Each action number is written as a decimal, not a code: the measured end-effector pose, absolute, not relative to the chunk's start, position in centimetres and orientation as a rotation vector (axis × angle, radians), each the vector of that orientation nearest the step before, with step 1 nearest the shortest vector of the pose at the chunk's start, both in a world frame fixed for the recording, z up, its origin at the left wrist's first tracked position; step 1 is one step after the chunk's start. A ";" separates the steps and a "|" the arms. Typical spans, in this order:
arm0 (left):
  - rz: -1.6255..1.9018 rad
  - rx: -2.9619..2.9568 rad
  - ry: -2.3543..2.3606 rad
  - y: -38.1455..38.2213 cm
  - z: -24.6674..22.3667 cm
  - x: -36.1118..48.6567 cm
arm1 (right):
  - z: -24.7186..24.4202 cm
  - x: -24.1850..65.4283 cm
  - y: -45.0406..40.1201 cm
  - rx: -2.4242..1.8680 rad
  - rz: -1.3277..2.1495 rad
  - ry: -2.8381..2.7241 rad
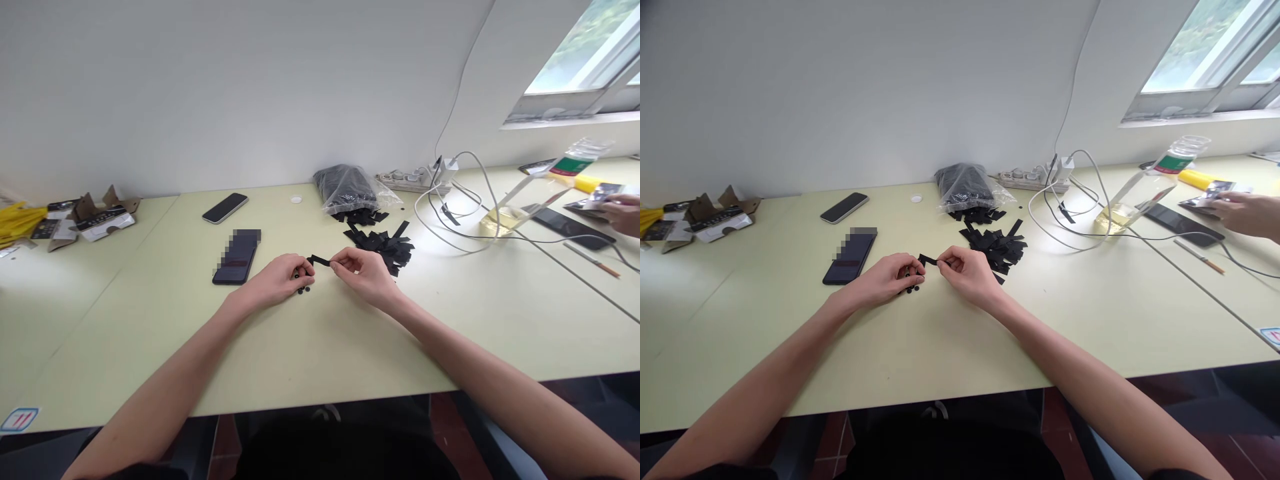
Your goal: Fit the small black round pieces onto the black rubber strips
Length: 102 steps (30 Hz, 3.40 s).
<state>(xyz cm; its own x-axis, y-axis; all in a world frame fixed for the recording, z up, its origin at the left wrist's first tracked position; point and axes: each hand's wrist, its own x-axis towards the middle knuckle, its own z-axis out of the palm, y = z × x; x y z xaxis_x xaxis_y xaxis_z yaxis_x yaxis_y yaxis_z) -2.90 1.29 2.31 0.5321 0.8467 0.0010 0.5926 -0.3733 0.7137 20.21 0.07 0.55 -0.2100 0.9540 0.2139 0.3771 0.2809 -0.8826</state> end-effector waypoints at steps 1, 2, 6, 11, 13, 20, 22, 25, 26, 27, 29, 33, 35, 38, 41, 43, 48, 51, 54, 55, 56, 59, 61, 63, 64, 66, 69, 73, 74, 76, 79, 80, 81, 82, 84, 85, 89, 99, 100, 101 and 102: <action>0.486 2.075 1.159 1.2 2.4 -2.9 | 0.5 20.2 0.1 -1.216 0.902 -1.750; 0.484 2.062 1.156 1.2 2.4 -2.9 | 0.4 20.2 0.1 -1.216 0.901 -1.755; 0.483 2.127 1.153 1.2 2.5 -2.9 | -0.1 20.2 0.4 -1.229 0.891 -1.770; 0.507 2.306 1.102 1.1 2.3 -2.6 | -0.2 20.5 0.6 -1.284 0.892 -1.762; 0.512 2.323 1.048 1.0 2.1 -2.3 | 0.0 20.5 0.6 -1.309 0.885 -1.771; 0.757 2.176 1.023 0.3 1.7 -1.2 | 0.2 20.4 0.1 -1.236 1.011 -1.887; 0.798 2.130 1.044 0.4 1.6 -1.2 | 0.0 20.4 0.1 -1.235 1.034 -1.875; 0.814 2.091 1.044 0.5 1.3 -1.4 | -0.2 20.5 0.2 -1.231 1.075 -1.845; 0.814 2.086 1.040 0.6 1.2 -1.4 | -0.2 20.5 0.3 -1.230 1.096 -1.835; 0.812 2.083 1.036 0.7 1.1 -1.4 | -0.3 20.5 0.4 -1.231 1.120 -1.824; 0.812 2.087 1.028 0.8 0.9 -1.4 | -0.3 20.6 0.5 -1.233 1.171 -1.803; 0.838 2.102 1.015 0.7 1.0 -1.3 | -0.2 20.6 0.6 -1.249 1.181 -1.763; 0.858 2.099 1.020 0.6 1.2 -1.3 | -0.1 20.6 0.6 -1.268 1.154 -1.741; 0.878 2.102 1.043 0.4 1.3 -1.2 | 0.0 20.5 0.5 -1.283 1.151 -1.731; 0.909 2.116 1.068 0.5 1.0 -1.2 | -0.1 20.5 0.5 -1.261 1.181 -1.731; 0.925 2.120 1.077 0.7 0.7 -1.3 | -0.2 20.4 0.4 -1.245 1.202 -1.727; 0.922 2.111 1.077 0.8 0.9 -1.5 | -0.4 20.4 0.3 -1.269 1.218 -1.691; 0.921 2.086 1.068 0.7 1.1 -1.4 | -0.4 20.4 0.4 -1.293 1.202 -1.671; 0.900 2.081 1.059 0.6 1.2 -1.3 | -0.3 20.4 0.5 -1.297 1.188 -1.659; 0.892 2.083 1.058 0.6 1.2 -1.2 | -0.2 20.4 0.5 -1.296 1.182 -1.658; 0.886 2.084 1.058 0.6 1.2 -1.2 | -0.2 20.3 0.5 -1.293 1.180 -1.659; 0.879 2.075 1.053 0.7 1.1 -1.2 | -0.1 20.3 0.4 -1.275 1.201 -1.670; 0.867 2.064 1.044 0.8 0.9 -1.3 | -0.1 20.2 0.4 -1.257 1.232 -1.675; 0.857 2.049 1.048 0.8 0.8 -1.2 | -0.2 20.3 0.3 -1.245 1.246 -1.682; 0.854 2.042 1.056 0.8 0.7 -1.2 | -0.3 20.3 0.4 -1.241 1.242 -1.692; 0.858 2.038 1.077 0.9 0.6 -1.2 | -0.3 20.4 0.4 -1.236 1.202 -1.724; 0.862 2.058 1.124 0.9 0.4 -1.3 | -0.2 20.5 0.4 -1.217 1.114 -1.793; 0.826 2.113 1.147 1.1 0.4 -1.5 | 0.2 20.6 0.2 -1.208 1.057 -1.882; 0.817 2.121 1.138 1.1 0.4 -1.5 | 0.2 20.6 0.2 -1.208 1.044 -1.896; 0.814 2.122 1.127 1.1 0.3 -1.5 | 0.4 20.6 0.1 -1.204 1.018 -1.915; 0.828 2.116 1.134 1.1 0.2 -1.4 | 0.4 20.5 0.1 -1.195 0.986 -1.924; 0.836 2.117 1.136 1.1 0.2 -1.4 | 0.5 20.5 0.1 -1.194 0.978 -1.924; 0.843 2.119 1.136 1.1 0.1 -1.4 | 0.5 20.4 0.1 -1.194 0.970 -1.925; 0.849 2.121 1.134 1.1 0.2 -1.4 | 0.5 20.4 0.1 -1.195 0.960 -1.925; 0.853 2.128 1.128 1.1 0.2 -1.3 | 0.5 20.3 0.2 -1.199 0.945 -1.923; 0.850 2.135 1.127 1.1 0.3 -1.3 | 0.5 20.3 0.2 -1.200 0.940 -1.921; 0.824 2.160 1.125 1.0 0.6 -1.2 | 0.5 20.3 0.3 -1.195 0.916 -1.930; 0.826 2.169 1.174 1.0 0.4 -1.2 | 1.3 21.1 0.7 -1.380 0.574 -2.037; 0.826 2.171 1.190 1.0 0.4 -1.2 | 1.4 21.7 0.9 -1.451 0.486 -2.033; 0.824 2.177 1.202 1.0 0.4 -1.2 | 1.6 22.4 1.2 -1.541 0.385 -2.009; 0.821 2.185 1.207 1.0 0.5 -1.2 | 1.8 23.2 1.5 -1.632 0.289 -1.988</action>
<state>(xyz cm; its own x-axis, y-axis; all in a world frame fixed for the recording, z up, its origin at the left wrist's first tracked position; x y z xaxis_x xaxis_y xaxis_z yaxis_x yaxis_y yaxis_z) -1.22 1.01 0.47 0.4228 0.8680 0.2605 0.5610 -0.4764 0.6770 23.24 1.55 1.76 -0.1147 0.9550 0.2736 0.8376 0.2411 -0.4902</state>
